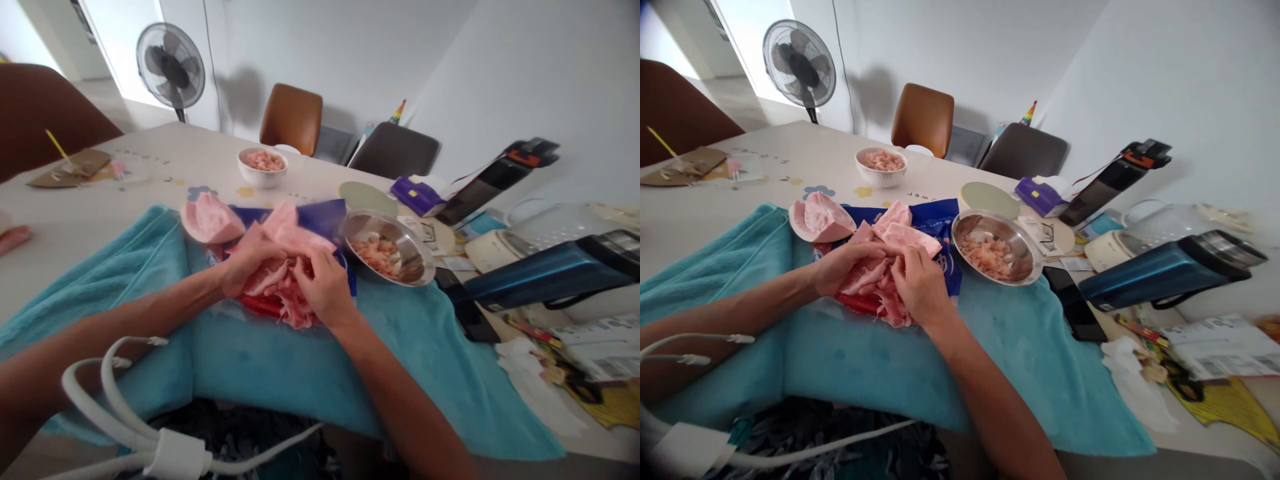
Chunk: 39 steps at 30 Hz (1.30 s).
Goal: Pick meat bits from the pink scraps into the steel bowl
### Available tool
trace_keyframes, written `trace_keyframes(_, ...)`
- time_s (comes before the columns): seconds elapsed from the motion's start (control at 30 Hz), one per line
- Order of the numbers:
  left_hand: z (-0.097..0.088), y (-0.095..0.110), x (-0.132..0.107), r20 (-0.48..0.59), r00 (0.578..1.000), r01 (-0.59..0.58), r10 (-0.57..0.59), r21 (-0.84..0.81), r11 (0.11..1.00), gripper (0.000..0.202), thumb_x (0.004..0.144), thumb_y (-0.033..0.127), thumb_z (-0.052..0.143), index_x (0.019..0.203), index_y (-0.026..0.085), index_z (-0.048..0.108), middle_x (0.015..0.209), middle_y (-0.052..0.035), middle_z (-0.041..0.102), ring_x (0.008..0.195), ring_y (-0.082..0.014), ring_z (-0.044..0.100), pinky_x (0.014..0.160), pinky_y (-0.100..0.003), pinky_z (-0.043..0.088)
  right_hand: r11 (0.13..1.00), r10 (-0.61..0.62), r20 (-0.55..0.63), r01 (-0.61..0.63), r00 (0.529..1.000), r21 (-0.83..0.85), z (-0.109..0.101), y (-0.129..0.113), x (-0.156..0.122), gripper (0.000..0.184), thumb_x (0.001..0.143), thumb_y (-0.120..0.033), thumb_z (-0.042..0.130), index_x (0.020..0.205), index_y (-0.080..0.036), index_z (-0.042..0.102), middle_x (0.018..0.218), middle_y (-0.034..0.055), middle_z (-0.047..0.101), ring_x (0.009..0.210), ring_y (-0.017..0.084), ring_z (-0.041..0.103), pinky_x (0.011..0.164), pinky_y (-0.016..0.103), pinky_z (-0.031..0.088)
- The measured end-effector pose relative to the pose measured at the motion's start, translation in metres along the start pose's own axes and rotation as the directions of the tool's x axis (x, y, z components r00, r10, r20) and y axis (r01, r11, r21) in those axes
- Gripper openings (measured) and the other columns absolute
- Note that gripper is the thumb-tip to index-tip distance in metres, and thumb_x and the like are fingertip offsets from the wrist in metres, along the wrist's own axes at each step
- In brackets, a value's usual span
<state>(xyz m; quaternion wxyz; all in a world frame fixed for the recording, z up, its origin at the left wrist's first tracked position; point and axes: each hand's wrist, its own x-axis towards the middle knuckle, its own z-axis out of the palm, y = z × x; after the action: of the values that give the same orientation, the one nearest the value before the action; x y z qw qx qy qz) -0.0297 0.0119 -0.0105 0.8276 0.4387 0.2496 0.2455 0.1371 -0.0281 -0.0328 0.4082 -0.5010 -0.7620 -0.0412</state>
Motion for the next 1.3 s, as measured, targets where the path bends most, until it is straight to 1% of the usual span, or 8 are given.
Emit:
trace_keyframes(0.2, 0.001, 0.002, 0.001, -0.001, 0.999, 0.036, -0.036, -0.039, 0.999, 0.042, 0.076, 0.021, 0.052, 0.110, 0.007, 0.071, 0.057, -0.0082, 0.068, 0.037, -0.0129, 0.054, 0.037, -0.021, 0.035, 0.978, 0.184, -0.016, -0.182, 0.983, 0.106, -0.003, 0.004, 0.002, 0.015, 0.085, -0.019, 0.050, 0.085, -0.022, 0.064, 0.082, 0.0047, 0.072, 0.072, 0.018, 0.067, 0.071, 0.031, 0.055)
trace_keyframes(0.5, -0.002, -0.003, 0.000, 0.061, 0.998, -0.007, 0.010, -0.058, 0.998, 0.048, 0.080, 0.018, 0.050, 0.123, 0.007, 0.066, 0.055, -0.0063, 0.067, 0.040, -0.0138, 0.056, 0.043, -0.023, 0.042, 0.996, -0.015, 0.002, 0.016, 1.000, -0.085, -0.002, 0.004, -0.002, 0.025, 0.090, -0.015, 0.040, 0.090, -0.019, 0.065, 0.086, 0.0089, 0.071, 0.083, 0.020, 0.068, 0.072, 0.031, 0.055)
trace_keyframes(0.67, 0.001, -0.001, -0.001, -0.001, 1.000, -0.016, 0.016, -0.063, 0.998, 0.051, 0.081, 0.014, 0.048, 0.129, 0.002, 0.061, 0.069, -0.0108, 0.072, 0.040, -0.0132, 0.055, 0.040, -0.024, 0.043, 0.970, 0.229, -0.081, -0.220, 0.970, 0.101, -0.006, 0.004, 0.004, 0.016, 0.083, -0.019, 0.048, 0.079, -0.020, 0.064, 0.078, 0.0059, 0.071, 0.074, 0.019, 0.068, 0.072, 0.032, 0.055)
trace_keyframes(0.83, 0.004, 0.005, -0.002, -0.111, 0.994, -0.012, -0.001, -0.117, 0.993, 0.045, 0.079, 0.009, 0.047, 0.120, 0.003, 0.064, 0.102, -0.0178, 0.074, 0.039, -0.0095, 0.053, 0.037, -0.024, 0.043, 0.573, 0.612, 0.180, -0.589, 0.770, 0.570, -0.016, 0.001, 0.013, 0.006, 0.074, -0.025, 0.059, 0.076, -0.020, 0.062, 0.066, -0.0012, 0.068, 0.053, 0.015, 0.065, 0.054, 0.029, 0.056)
trace_keyframes(0.97, -0.001, 0.004, -0.001, -0.076, 0.997, -0.007, -0.006, -0.171, 0.985, 0.038, 0.081, 0.013, 0.049, 0.114, 0.006, 0.068, 0.112, -0.0172, 0.073, 0.041, -0.0082, 0.053, 0.038, -0.023, 0.043, 0.361, 0.667, 0.227, -0.574, 0.710, 0.735, -0.026, 0.004, 0.019, 0.007, 0.070, -0.024, 0.065, 0.074, -0.019, 0.062, 0.058, -0.0038, 0.064, 0.049, 0.013, 0.063, 0.051, 0.027, 0.056)
trace_keyframes(1.1, -0.010, 0.000, 0.002, -0.117, 0.993, -0.021, 0.002, -0.162, 0.987, 0.032, 0.083, 0.019, 0.054, 0.109, 0.008, 0.071, 0.107, -0.0154, 0.075, 0.043, -0.0078, 0.054, 0.040, -0.021, 0.041, 0.589, 0.659, -0.048, -0.476, 0.750, 0.653, -0.049, 0.026, 0.026, 0.006, 0.071, -0.023, 0.064, 0.077, -0.019, 0.064, 0.060, -0.0028, 0.065, 0.054, 0.013, 0.064, 0.055, 0.028, 0.056)
trace_keyframes(1.23, -0.016, -0.001, 0.004, -0.069, 0.997, -0.042, 0.029, -0.180, 0.983, 0.035, 0.084, 0.023, 0.057, 0.112, 0.006, 0.070, 0.085, -0.0150, 0.075, 0.048, -0.0116, 0.059, 0.044, -0.021, 0.042, 0.857, 0.515, -0.238, -0.483, 0.824, 0.182, -0.079, 0.054, 0.031, 0.013, 0.074, -0.029, 0.063, 0.081, -0.021, 0.070, 0.077, 0.0034, 0.073, 0.068, 0.020, 0.069, 0.069, 0.037, 0.057)
trace_keyframes(1.3, -0.017, -0.002, 0.005, -0.042, 0.999, -0.039, 0.031, -0.186, 0.982, 0.035, 0.084, 0.023, 0.057, 0.111, 0.006, 0.069, 0.078, -0.0141, 0.074, 0.047, -0.0119, 0.058, 0.043, -0.021, 0.041, 0.865, 0.478, -0.208, -0.498, 0.853, -0.056, -0.090, 0.064, 0.032, 0.015, 0.076, -0.032, 0.062, 0.078, -0.022, 0.072, 0.083, 0.0066, 0.075, 0.082, 0.026, 0.071, 0.081, 0.043, 0.054)
